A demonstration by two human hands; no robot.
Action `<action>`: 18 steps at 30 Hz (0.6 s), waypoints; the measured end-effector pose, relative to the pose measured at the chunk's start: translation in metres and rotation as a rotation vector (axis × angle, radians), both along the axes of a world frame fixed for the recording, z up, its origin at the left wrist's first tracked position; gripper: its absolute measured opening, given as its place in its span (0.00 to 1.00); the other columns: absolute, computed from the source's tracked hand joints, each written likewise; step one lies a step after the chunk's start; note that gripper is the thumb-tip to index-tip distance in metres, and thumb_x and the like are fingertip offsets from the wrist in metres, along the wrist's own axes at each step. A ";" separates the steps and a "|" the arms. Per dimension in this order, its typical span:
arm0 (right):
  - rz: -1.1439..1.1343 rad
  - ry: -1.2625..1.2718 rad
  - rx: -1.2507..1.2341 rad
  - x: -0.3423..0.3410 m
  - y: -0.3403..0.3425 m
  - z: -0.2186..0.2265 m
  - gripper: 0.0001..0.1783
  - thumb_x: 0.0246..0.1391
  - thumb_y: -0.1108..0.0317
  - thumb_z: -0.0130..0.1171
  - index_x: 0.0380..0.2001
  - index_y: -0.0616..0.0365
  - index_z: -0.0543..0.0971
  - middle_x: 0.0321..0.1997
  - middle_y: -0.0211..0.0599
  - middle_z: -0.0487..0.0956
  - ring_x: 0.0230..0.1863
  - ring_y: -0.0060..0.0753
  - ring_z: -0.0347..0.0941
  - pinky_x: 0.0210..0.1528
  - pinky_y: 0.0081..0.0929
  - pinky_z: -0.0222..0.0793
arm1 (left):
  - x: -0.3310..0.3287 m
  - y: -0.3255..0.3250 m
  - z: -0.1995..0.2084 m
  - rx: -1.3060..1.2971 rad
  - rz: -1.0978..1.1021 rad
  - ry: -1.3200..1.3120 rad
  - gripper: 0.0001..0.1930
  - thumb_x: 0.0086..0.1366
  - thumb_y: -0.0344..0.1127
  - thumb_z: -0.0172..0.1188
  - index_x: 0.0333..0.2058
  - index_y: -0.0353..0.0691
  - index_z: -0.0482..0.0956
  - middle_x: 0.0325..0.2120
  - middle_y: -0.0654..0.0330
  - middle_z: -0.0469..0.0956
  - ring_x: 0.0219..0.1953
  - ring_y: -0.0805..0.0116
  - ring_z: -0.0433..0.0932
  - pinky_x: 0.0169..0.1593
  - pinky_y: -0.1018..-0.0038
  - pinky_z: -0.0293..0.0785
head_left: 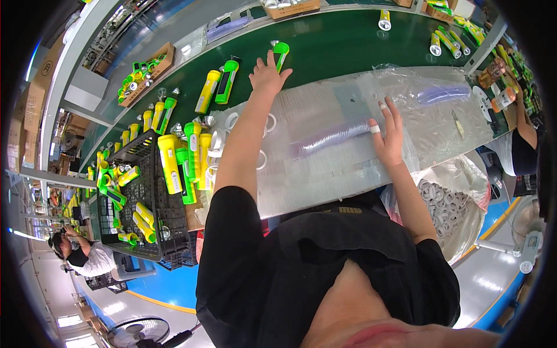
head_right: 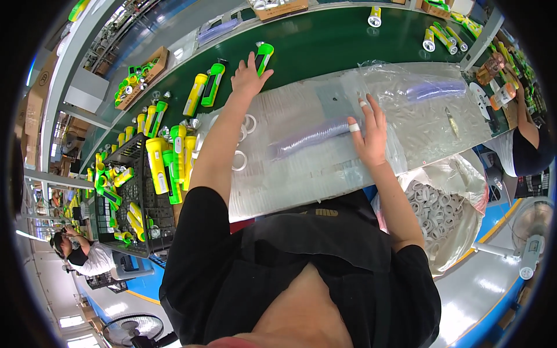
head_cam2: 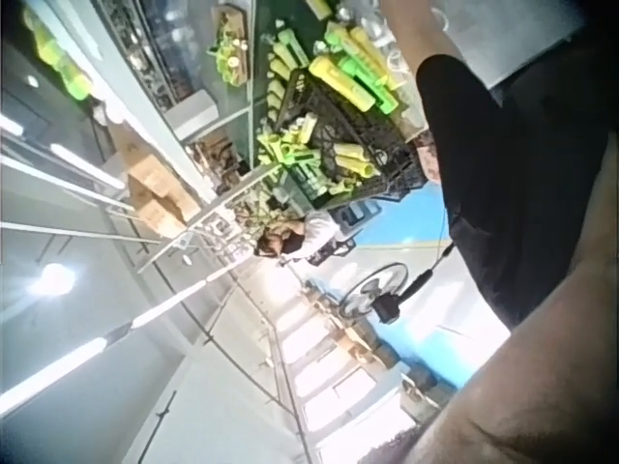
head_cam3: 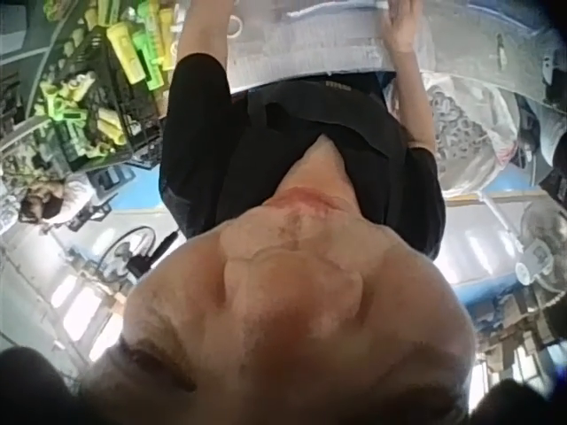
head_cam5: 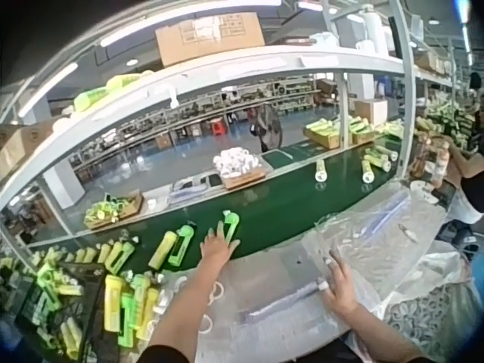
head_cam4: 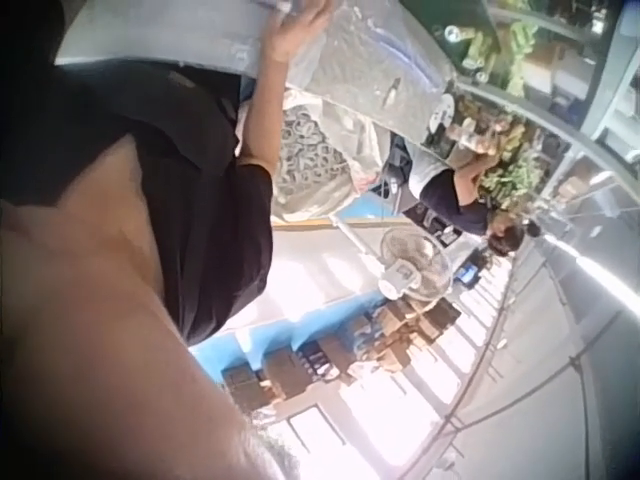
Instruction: Assembling plastic flashlight components including the lens and outer rings at a factory workstation.
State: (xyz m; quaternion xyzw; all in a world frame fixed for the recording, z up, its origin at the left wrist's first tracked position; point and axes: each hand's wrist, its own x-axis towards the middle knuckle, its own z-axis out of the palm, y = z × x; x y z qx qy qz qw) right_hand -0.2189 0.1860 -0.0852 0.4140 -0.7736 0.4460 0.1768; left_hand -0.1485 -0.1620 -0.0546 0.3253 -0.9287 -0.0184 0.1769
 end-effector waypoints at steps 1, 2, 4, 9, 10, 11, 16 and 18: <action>-0.010 0.076 -0.035 0.003 -0.002 0.006 0.23 0.58 0.63 0.59 0.54 0.59 0.73 0.61 0.48 0.70 0.58 0.53 0.67 0.60 0.42 0.62 | -0.008 -0.012 0.002 0.163 0.085 -0.202 0.45 0.58 0.56 0.63 0.67 0.44 0.52 0.55 0.40 0.69 0.54 0.45 0.73 0.53 0.53 0.71; -0.007 0.082 -0.033 0.005 -0.009 0.012 0.23 0.58 0.63 0.59 0.54 0.59 0.73 0.61 0.48 0.70 0.58 0.53 0.67 0.60 0.42 0.62 | -0.011 -0.028 -0.002 0.166 0.087 -0.196 0.45 0.58 0.56 0.63 0.67 0.44 0.52 0.55 0.40 0.69 0.54 0.45 0.73 0.53 0.53 0.71; 0.193 -0.045 -0.114 0.008 -0.023 0.022 0.20 0.60 0.63 0.57 0.52 0.62 0.74 0.56 0.47 0.74 0.53 0.46 0.73 0.55 0.36 0.68 | -0.015 -0.053 -0.016 0.266 0.030 -0.188 0.43 0.57 0.51 0.64 0.66 0.45 0.52 0.52 0.41 0.72 0.52 0.47 0.75 0.53 0.57 0.72; 0.313 -0.919 -0.351 0.014 -0.090 0.048 0.24 0.64 0.59 0.52 0.53 0.70 0.71 0.52 0.45 0.77 0.52 0.35 0.74 0.56 0.32 0.69 | 0.013 0.025 0.033 0.767 -0.365 0.327 0.42 0.56 0.44 0.65 0.65 0.38 0.56 0.40 0.49 0.79 0.40 0.55 0.80 0.46 0.66 0.75; 0.251 -1.046 -0.361 0.019 -0.106 0.060 0.25 0.63 0.59 0.53 0.54 0.70 0.70 0.51 0.45 0.77 0.51 0.36 0.75 0.56 0.33 0.69 | 0.032 0.047 0.041 0.832 -0.440 0.384 0.42 0.56 0.43 0.65 0.65 0.38 0.56 0.39 0.49 0.79 0.37 0.56 0.80 0.45 0.67 0.75; 0.185 -1.171 -0.373 0.023 -0.118 0.073 0.26 0.62 0.58 0.55 0.54 0.70 0.69 0.50 0.46 0.78 0.51 0.37 0.75 0.55 0.33 0.69 | 0.055 0.071 0.050 0.842 -0.522 0.395 0.42 0.56 0.41 0.65 0.65 0.38 0.55 0.39 0.49 0.78 0.36 0.58 0.79 0.42 0.67 0.75; 0.525 -1.388 -0.611 0.069 -0.103 0.092 0.19 0.56 0.59 0.60 0.45 0.61 0.73 0.40 0.37 0.78 0.40 0.31 0.77 0.44 0.30 0.73 | 0.142 0.133 0.062 0.701 -0.629 0.378 0.40 0.56 0.44 0.68 0.63 0.39 0.59 0.43 0.48 0.77 0.39 0.57 0.79 0.42 0.65 0.75; 0.662 -1.443 -0.608 0.095 -0.086 0.085 0.21 0.55 0.62 0.59 0.48 0.61 0.71 0.38 0.40 0.77 0.37 0.33 0.76 0.41 0.31 0.73 | 0.152 0.123 0.057 0.741 -0.494 0.470 0.38 0.57 0.47 0.68 0.62 0.38 0.62 0.49 0.48 0.75 0.45 0.59 0.78 0.45 0.67 0.75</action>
